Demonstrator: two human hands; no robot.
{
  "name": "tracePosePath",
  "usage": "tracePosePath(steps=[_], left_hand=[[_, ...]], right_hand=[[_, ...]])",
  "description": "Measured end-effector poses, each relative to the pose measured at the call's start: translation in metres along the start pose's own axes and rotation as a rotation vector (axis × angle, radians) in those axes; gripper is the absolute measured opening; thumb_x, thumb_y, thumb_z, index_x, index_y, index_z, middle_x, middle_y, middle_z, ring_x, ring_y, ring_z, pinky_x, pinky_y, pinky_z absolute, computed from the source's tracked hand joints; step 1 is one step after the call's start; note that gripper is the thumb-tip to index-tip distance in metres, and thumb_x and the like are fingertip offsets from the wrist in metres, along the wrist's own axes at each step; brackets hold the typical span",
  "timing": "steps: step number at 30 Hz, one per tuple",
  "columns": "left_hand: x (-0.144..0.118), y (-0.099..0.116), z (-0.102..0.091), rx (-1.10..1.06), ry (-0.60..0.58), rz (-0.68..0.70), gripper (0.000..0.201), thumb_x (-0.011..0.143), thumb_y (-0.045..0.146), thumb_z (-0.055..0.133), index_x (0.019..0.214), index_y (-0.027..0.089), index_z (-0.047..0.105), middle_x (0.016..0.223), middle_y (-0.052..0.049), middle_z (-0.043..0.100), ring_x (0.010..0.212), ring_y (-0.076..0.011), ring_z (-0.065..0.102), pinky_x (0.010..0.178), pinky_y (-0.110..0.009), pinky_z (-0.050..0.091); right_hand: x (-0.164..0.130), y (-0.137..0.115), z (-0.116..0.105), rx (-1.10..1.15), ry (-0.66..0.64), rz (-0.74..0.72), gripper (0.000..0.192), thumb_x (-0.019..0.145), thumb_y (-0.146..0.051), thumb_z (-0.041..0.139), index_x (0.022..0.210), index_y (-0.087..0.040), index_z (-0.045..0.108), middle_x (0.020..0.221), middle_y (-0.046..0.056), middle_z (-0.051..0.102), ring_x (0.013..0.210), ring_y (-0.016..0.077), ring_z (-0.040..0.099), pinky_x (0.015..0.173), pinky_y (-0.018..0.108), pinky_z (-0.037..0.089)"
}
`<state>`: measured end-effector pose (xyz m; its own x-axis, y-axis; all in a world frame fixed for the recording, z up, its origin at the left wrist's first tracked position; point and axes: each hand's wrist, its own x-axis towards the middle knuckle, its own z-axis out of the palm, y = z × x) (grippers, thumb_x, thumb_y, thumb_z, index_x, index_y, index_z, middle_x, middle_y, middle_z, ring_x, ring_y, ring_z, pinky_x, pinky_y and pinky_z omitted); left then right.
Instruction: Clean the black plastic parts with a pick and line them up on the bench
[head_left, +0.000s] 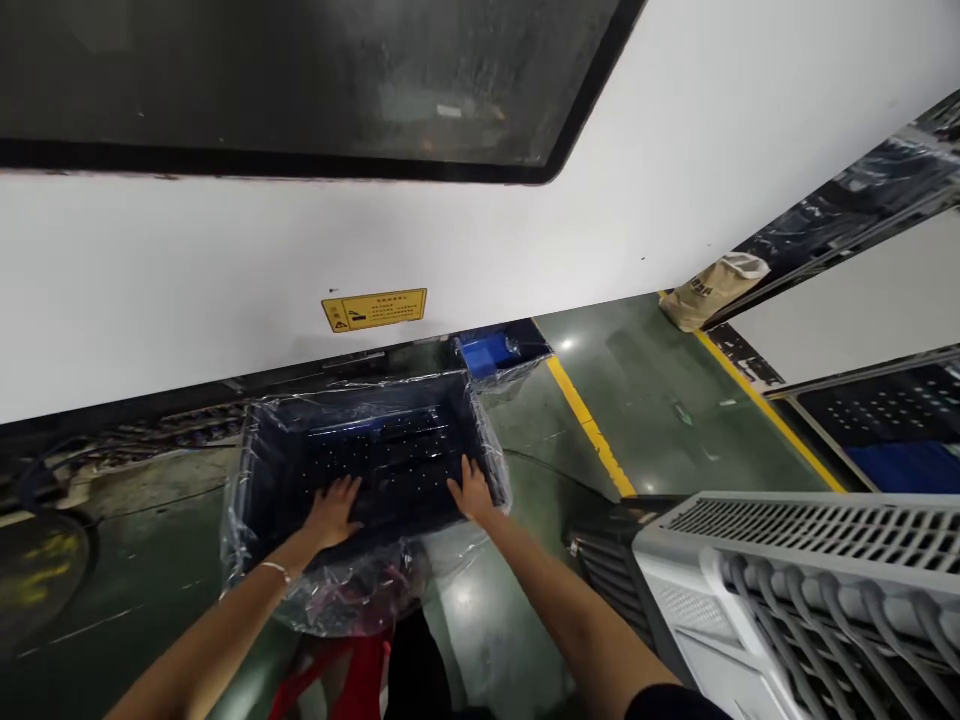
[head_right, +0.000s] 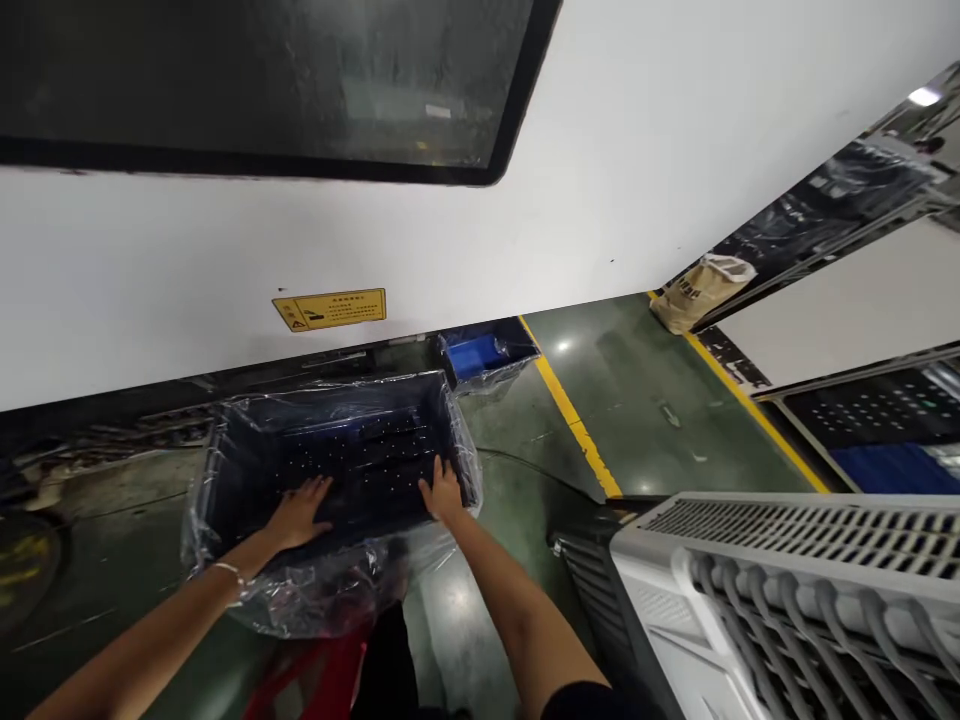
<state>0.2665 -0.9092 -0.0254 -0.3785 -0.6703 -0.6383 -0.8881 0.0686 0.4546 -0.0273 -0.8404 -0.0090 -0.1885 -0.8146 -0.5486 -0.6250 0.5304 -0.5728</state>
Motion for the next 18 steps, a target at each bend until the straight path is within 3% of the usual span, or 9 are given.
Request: tracePosePath(steps=[1,3,6,9,12,15,18], left_hand=[[0.01,0.009,0.018,0.076,-0.016,0.055,0.086,0.068,0.036,0.069,0.146,0.016,0.038,0.157,-0.019,0.026,0.146,-0.0365,0.017,0.116,-0.058,0.01],[0.034,0.022,0.048,0.21,-0.041,0.153,0.082,0.071,0.028,0.064,0.147,0.017,0.036,0.158,-0.017,0.023,0.148,-0.0348,0.011,0.115,-0.061,0.002],[0.071,0.026,0.079,0.35,-0.068,0.264,0.077,0.073,0.02,0.057,0.147,0.018,0.037,0.158,-0.014,0.022,0.148,-0.0339,0.009,0.113,-0.064,-0.006],[0.099,0.016,0.102,0.442,-0.078,0.334,0.074,0.073,0.017,0.054,0.146,0.018,0.039,0.158,-0.012,0.023,0.148,-0.0317,0.011,0.115,-0.06,-0.005],[0.115,0.002,0.125,0.502,-0.061,0.337,0.068,0.078,0.015,0.046,0.145,0.022,0.041,0.157,-0.01,0.028,0.147,-0.0311,0.016,0.116,-0.06,0.001],[0.125,-0.003,0.147,0.523,-0.036,0.284,0.064,0.082,0.012,0.039,0.145,0.018,0.041,0.156,-0.014,0.029,0.147,-0.0348,0.016,0.113,-0.066,0.002],[0.131,0.0,0.155,0.504,-0.041,0.238,0.062,0.082,0.015,0.043,0.144,0.013,0.042,0.156,-0.019,0.026,0.147,-0.0377,0.014,0.112,-0.068,0.005]], right_hand=[[-0.011,0.003,0.006,-0.087,-0.043,-0.05,0.055,0.093,-0.033,0.053,0.142,-0.01,0.041,0.149,0.021,0.037,0.141,0.0361,0.027,0.115,0.056,0.016],[-0.029,0.009,0.017,-0.234,-0.161,-0.171,0.056,0.089,-0.042,0.058,0.137,-0.013,0.05,0.143,0.018,0.049,0.137,0.0338,0.034,0.116,0.053,0.014],[-0.039,0.02,0.024,-0.407,-0.303,-0.319,0.062,0.078,-0.054,0.067,0.129,-0.02,0.058,0.128,0.011,0.063,0.124,0.0299,0.048,0.112,0.048,0.025],[-0.027,0.029,0.028,-0.548,-0.347,-0.365,0.046,0.083,-0.045,0.063,0.118,-0.016,0.063,0.116,0.013,0.067,0.113,0.0289,0.055,0.099,0.044,0.039],[-0.016,0.035,0.031,-0.642,-0.362,-0.376,0.03,0.088,-0.035,0.057,0.104,-0.012,0.066,0.105,0.016,0.069,0.102,0.0274,0.06,0.086,0.039,0.046],[-0.013,0.038,0.032,-0.68,-0.388,-0.417,0.029,0.087,-0.036,0.059,0.103,-0.012,0.065,0.103,0.014,0.069,0.099,0.0257,0.061,0.082,0.037,0.047],[-0.009,0.039,0.026,-0.696,-0.411,-0.45,0.028,0.088,-0.036,0.058,0.103,-0.013,0.064,0.102,0.013,0.069,0.099,0.0257,0.061,0.081,0.037,0.048]])
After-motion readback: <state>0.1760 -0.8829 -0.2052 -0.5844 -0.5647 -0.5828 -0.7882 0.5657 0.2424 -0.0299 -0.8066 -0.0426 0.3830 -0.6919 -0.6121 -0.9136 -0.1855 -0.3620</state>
